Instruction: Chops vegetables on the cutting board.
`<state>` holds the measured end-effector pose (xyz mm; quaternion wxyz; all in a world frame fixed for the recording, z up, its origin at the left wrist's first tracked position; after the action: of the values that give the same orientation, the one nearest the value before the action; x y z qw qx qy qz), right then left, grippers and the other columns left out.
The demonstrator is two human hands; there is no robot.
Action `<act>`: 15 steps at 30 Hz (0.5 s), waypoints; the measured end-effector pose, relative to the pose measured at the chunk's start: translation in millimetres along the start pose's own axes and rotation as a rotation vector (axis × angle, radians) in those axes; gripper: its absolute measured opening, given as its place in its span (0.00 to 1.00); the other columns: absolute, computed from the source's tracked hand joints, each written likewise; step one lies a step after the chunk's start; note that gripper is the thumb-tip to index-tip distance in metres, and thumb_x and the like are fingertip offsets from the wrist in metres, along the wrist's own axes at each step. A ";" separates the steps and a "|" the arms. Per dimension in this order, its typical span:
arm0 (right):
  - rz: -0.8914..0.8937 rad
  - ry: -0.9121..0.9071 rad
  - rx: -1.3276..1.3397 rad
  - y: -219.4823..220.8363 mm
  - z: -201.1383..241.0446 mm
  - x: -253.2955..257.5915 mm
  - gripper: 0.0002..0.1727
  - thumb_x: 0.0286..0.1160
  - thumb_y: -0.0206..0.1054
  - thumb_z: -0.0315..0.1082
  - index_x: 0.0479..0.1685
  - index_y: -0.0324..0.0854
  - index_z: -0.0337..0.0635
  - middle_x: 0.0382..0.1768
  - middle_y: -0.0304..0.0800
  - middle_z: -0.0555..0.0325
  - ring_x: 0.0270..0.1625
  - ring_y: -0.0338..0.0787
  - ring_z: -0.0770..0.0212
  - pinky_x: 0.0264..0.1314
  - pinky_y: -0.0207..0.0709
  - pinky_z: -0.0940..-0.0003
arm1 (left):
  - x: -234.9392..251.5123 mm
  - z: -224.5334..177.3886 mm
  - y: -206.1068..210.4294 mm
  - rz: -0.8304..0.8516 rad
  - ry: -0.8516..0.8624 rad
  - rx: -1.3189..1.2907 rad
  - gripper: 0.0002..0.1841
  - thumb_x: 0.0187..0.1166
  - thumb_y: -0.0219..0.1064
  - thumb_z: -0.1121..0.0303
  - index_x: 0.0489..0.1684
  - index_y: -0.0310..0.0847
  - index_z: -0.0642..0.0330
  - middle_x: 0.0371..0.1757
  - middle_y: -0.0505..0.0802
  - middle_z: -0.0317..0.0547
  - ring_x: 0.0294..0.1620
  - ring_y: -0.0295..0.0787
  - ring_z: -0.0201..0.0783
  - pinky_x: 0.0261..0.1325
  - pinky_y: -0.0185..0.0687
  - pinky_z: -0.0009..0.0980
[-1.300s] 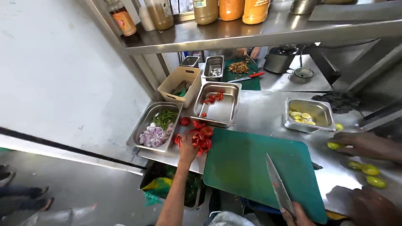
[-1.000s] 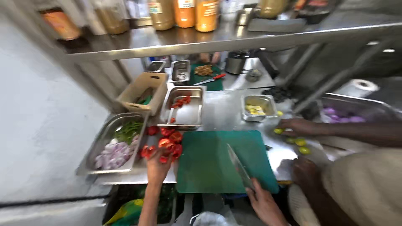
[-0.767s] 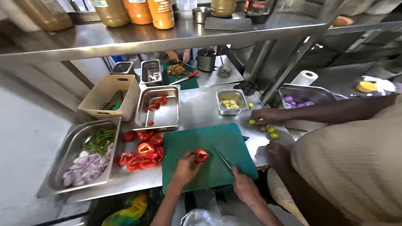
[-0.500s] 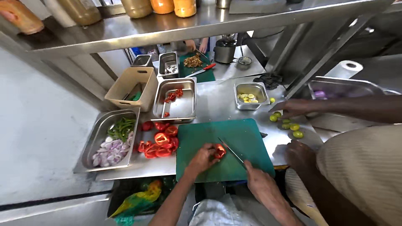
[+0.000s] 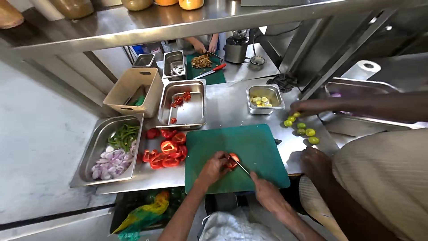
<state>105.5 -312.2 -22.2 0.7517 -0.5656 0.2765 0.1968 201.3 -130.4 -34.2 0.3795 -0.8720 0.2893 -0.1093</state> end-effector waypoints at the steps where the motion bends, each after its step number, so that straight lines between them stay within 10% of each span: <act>1: 0.013 0.011 -0.008 5.5 -10.2 -4.1 0.31 0.84 0.54 0.28 0.88 0.58 0.49 0.50 0.90 0.36 0.54 0.92 0.33 0.56 0.84 0.37 | -2.7 1.8 0.0 -0.027 0.008 0.005 0.16 0.73 0.77 0.57 0.49 0.93 0.59 0.67 0.88 0.48 0.73 0.82 0.42 0.80 0.76 0.38; 15: 0.035 -0.007 -0.061 -29.1 36.1 -23.8 0.30 0.85 0.53 0.28 0.88 0.60 0.49 0.54 0.90 0.36 0.58 0.91 0.35 0.59 0.83 0.40 | -8.9 1.2 -5.6 0.029 0.048 -0.002 0.18 0.75 0.77 0.58 0.53 0.92 0.62 0.65 0.90 0.51 0.70 0.85 0.42 0.79 0.77 0.37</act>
<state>111.9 -285.5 22.0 0.7315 -0.5824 0.2776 0.2204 197.0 -121.4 -30.7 0.3732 -0.8651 0.3111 -0.1246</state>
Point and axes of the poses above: each hand's wrist, its own x-axis towards the middle knuckle, its own y-axis out of the palm, z = x × y, the point moved 7 cm from there along x, towards the middle knuckle
